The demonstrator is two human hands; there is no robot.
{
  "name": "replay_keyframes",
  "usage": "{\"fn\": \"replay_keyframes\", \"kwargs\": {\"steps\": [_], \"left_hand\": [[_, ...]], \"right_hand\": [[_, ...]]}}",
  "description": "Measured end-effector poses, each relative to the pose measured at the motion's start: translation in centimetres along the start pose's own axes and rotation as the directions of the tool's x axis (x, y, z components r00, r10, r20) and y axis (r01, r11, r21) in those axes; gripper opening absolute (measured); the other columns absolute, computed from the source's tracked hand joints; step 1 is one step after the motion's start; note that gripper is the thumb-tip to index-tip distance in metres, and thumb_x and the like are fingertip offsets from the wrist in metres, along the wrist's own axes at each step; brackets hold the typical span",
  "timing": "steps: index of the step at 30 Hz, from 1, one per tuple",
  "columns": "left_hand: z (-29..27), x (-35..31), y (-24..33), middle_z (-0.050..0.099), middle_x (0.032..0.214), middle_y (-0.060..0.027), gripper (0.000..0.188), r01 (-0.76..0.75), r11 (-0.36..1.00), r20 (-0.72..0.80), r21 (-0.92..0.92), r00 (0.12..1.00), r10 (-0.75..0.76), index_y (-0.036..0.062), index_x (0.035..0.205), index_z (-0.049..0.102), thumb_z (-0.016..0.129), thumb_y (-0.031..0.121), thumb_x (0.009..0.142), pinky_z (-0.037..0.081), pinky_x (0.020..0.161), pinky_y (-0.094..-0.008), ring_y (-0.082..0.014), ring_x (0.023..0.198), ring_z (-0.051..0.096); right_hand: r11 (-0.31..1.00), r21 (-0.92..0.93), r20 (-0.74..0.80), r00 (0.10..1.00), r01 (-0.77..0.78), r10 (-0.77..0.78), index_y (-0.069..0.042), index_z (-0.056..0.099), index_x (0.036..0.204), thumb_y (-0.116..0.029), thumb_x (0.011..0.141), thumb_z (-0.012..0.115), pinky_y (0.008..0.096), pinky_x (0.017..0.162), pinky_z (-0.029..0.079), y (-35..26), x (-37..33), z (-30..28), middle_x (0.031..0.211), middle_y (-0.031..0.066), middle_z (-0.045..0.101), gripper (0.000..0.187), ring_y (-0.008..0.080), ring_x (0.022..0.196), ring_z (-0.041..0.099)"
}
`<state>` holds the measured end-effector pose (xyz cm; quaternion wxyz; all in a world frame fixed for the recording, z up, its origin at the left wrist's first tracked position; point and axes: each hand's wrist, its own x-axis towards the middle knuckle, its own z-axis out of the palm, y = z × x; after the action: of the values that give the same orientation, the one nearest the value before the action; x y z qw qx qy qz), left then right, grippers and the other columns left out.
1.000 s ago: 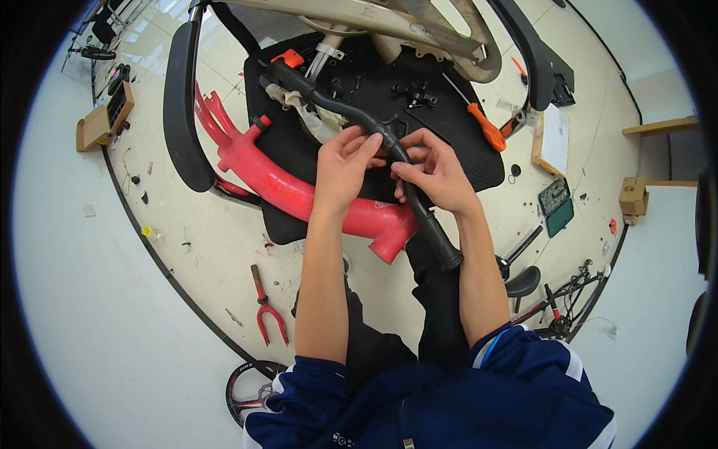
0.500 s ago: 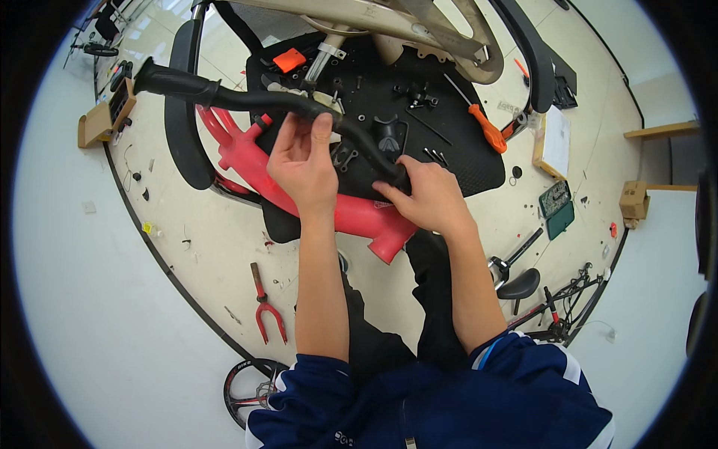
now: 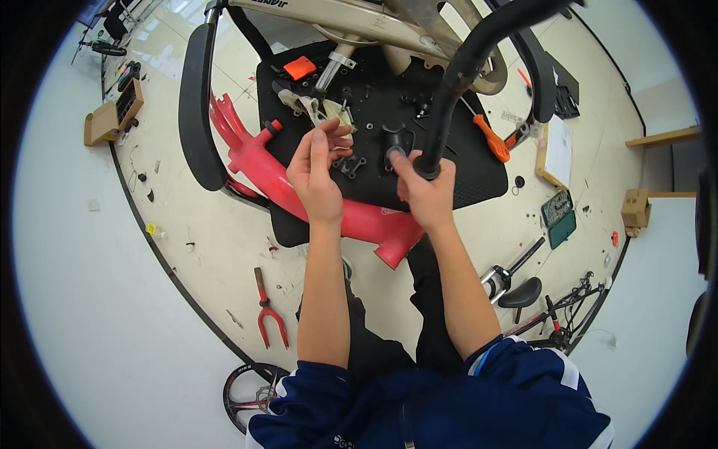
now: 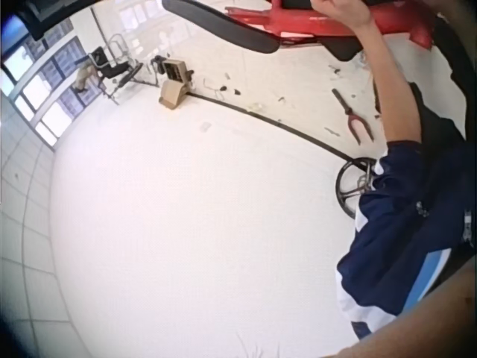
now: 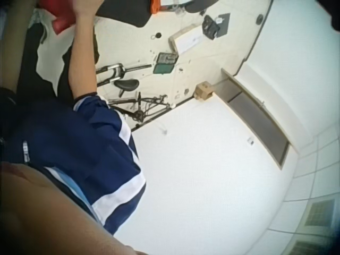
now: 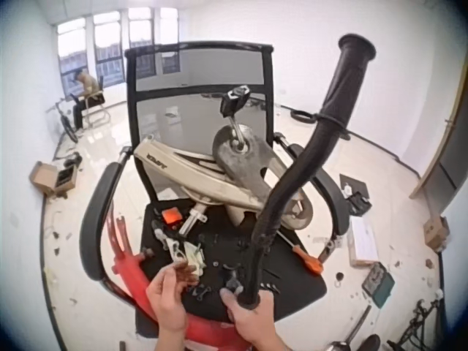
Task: The person assembles a bicycle by attaching a red fork to a black handlebar stem using a wrench and Allen key. They tighten bolts and adjust components on a workbench in a workshop.
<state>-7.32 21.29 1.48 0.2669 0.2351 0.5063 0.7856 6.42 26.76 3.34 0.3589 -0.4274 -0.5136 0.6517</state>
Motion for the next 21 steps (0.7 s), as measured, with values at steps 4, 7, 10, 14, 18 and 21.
{"fn": "replay_keyframes", "kwargs": {"steps": [4,7,10,14,18,21], "left_hand": [[-0.6,0.0,0.4,0.068,0.104,-0.0160,0.041,0.064,0.998,0.012,0.030,0.998,-0.064,-0.0075,0.116,0.062,0.046,0.029,0.104,0.052,0.077,-0.0302,-0.0181,0.087,0.065],[-0.2,0.2,0.4,0.070,0.101,-0.0128,0.040,0.088,0.996,0.025,-0.002,0.996,-0.087,-0.0061,0.113,0.064,0.046,0.028,0.104,0.051,0.075,-0.0266,-0.0148,0.085,0.064],[-0.3,0.4,-0.3,0.069,0.102,-0.0146,0.045,0.111,0.994,0.036,0.021,0.993,-0.111,-0.0067,0.114,0.063,0.045,0.033,0.103,0.051,0.076,-0.0293,-0.0177,0.087,0.064],[0.0,0.3,-0.5,0.069,0.102,-0.0153,0.043,0.131,0.991,0.042,0.029,0.990,-0.132,-0.0069,0.114,0.063,0.046,0.031,0.103,0.051,0.076,-0.0287,-0.0174,0.086,0.064],[-0.1,0.3,-0.6,0.070,0.102,-0.0153,0.043,0.130,0.991,0.047,0.033,0.990,-0.131,-0.0071,0.113,0.063,0.046,0.031,0.103,0.051,0.076,-0.0282,-0.0171,0.086,0.064],[-0.1,0.3,-0.7,0.070,0.102,-0.0154,0.042,0.133,0.991,0.052,0.031,0.990,-0.134,-0.0072,0.113,0.064,0.047,0.030,0.102,0.051,0.076,-0.0280,-0.0171,0.086,0.064]], "right_hand": [[0.938,-0.334,0.012,0.994,-0.099,0.109,0.002,0.061,0.068,-0.024,0.084,0.074,0.0303,0.051,0.040,1.0,2.4,-3.0,0.056,0.0013,0.055,0.033,0.0097,0.052,0.052],[0.861,-0.494,0.011,0.989,-0.121,0.146,0.005,0.063,0.076,-0.025,0.082,0.075,0.0341,0.058,0.043,2.1,3.2,-4.0,0.058,0.0047,0.056,0.033,0.0136,0.059,0.057],[0.902,-0.373,0.029,0.969,-0.218,0.246,0.001,0.058,0.068,-0.024,0.086,0.073,0.0312,0.046,0.039,1.0,2.7,-3.5,0.055,0.0023,0.053,0.034,0.0118,0.047,0.051],[0.922,-0.280,0.034,0.957,-0.268,0.288,-0.004,0.053,0.063,-0.022,0.089,0.071,0.0280,0.039,0.033,1.1,2.8,-3.7,0.053,-0.0002,0.049,0.036,0.0092,0.039,0.044],[0.895,-0.360,0.006,0.959,-0.263,0.285,0.000,0.056,0.065,-0.020,0.088,0.071,0.0297,0.042,0.037,1.0,2.9,-4.1,0.052,0.0011,0.051,0.034,0.0106,0.043,0.048],[0.901,-0.412,0.056,0.983,-0.137,0.175,0.004,0.060,0.070,-0.021,0.086,0.072,0.0328,0.049,0.042,1.1,2.7,-3.6,0.053,0.0055,0.054,0.033,0.0124,0.049,0.053]]}}
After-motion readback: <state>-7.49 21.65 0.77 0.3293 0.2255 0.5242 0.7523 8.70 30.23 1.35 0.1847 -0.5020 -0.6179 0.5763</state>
